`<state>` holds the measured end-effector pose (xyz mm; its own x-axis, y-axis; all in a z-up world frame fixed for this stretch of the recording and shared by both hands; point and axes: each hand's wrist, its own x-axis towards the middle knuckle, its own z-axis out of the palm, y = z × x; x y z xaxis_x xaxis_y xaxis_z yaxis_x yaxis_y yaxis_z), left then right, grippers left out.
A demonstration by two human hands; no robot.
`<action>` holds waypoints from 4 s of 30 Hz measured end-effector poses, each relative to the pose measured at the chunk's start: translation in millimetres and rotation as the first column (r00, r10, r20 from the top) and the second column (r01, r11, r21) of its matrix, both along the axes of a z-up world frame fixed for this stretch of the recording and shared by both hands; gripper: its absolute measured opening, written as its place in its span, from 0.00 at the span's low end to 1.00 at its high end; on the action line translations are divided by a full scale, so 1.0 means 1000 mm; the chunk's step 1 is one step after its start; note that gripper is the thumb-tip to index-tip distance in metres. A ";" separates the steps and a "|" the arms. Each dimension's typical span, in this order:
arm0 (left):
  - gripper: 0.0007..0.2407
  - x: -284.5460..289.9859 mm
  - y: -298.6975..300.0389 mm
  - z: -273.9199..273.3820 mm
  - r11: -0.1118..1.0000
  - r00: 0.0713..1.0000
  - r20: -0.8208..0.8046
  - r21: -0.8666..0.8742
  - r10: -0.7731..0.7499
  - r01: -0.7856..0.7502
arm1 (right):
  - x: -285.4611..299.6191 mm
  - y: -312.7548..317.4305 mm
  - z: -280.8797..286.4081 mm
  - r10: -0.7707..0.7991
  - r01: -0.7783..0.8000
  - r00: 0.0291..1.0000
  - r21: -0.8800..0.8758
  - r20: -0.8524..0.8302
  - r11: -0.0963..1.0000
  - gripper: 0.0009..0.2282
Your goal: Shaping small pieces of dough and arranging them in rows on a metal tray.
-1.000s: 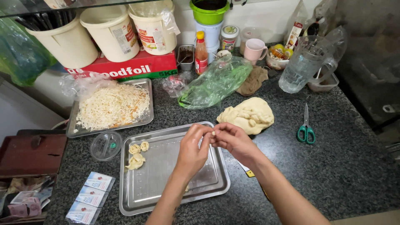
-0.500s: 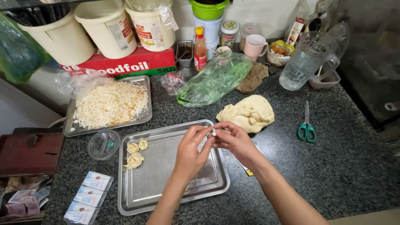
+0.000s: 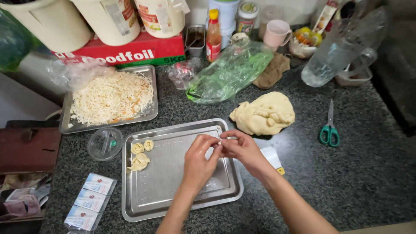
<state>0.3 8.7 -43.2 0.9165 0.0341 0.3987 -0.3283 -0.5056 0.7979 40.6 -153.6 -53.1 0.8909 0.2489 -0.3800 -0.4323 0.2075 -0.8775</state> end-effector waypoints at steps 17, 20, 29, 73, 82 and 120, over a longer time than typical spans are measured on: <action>0.04 0.096 0.007 -0.145 0.875 0.994 0.025 0.472 0.107 -0.106 | 0.032 -0.018 -0.111 -0.154 0.117 0.979 -0.247 -0.136 0.962 0.10; 0.05 0.104 0.003 -0.158 0.850 0.992 0.058 0.512 0.112 -0.126 | 0.032 -0.019 -0.122 -0.142 0.104 0.982 -0.272 -0.125 0.957 0.10; 0.04 0.111 0.000 -0.165 0.824 0.991 0.070 0.551 0.111 -0.131 | 0.032 -0.019 -0.122 -0.116 0.079 0.986 -0.285 -0.117 0.955 0.08; 0.17 -0.028 0.027 -0.006 0.993 0.958 -0.271 0.049 -0.088 0.105 | -0.013 0.021 -0.030 0.202 -0.193 0.979 -0.195 0.025 0.962 0.16; 0.07 0.000 0.036 -0.052 0.970 0.964 -0.264 -0.237 -0.006 -0.059 | -0.010 0.007 -0.036 0.071 -0.072 0.997 -0.154 -0.012 0.985 0.16; 0.08 0.006 0.050 -0.065 0.981 0.931 -0.348 0.188 0.106 -0.042 | -0.005 -0.002 -0.008 -0.012 0.057 0.971 -0.182 0.237 0.982 0.08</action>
<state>5.9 58.7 -108.3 0.9963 0.0667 0.0535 0.0037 -0.6595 0.7517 35.7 -155.8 -60.9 0.9671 0.1613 -0.1966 -0.2058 0.0424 -0.9777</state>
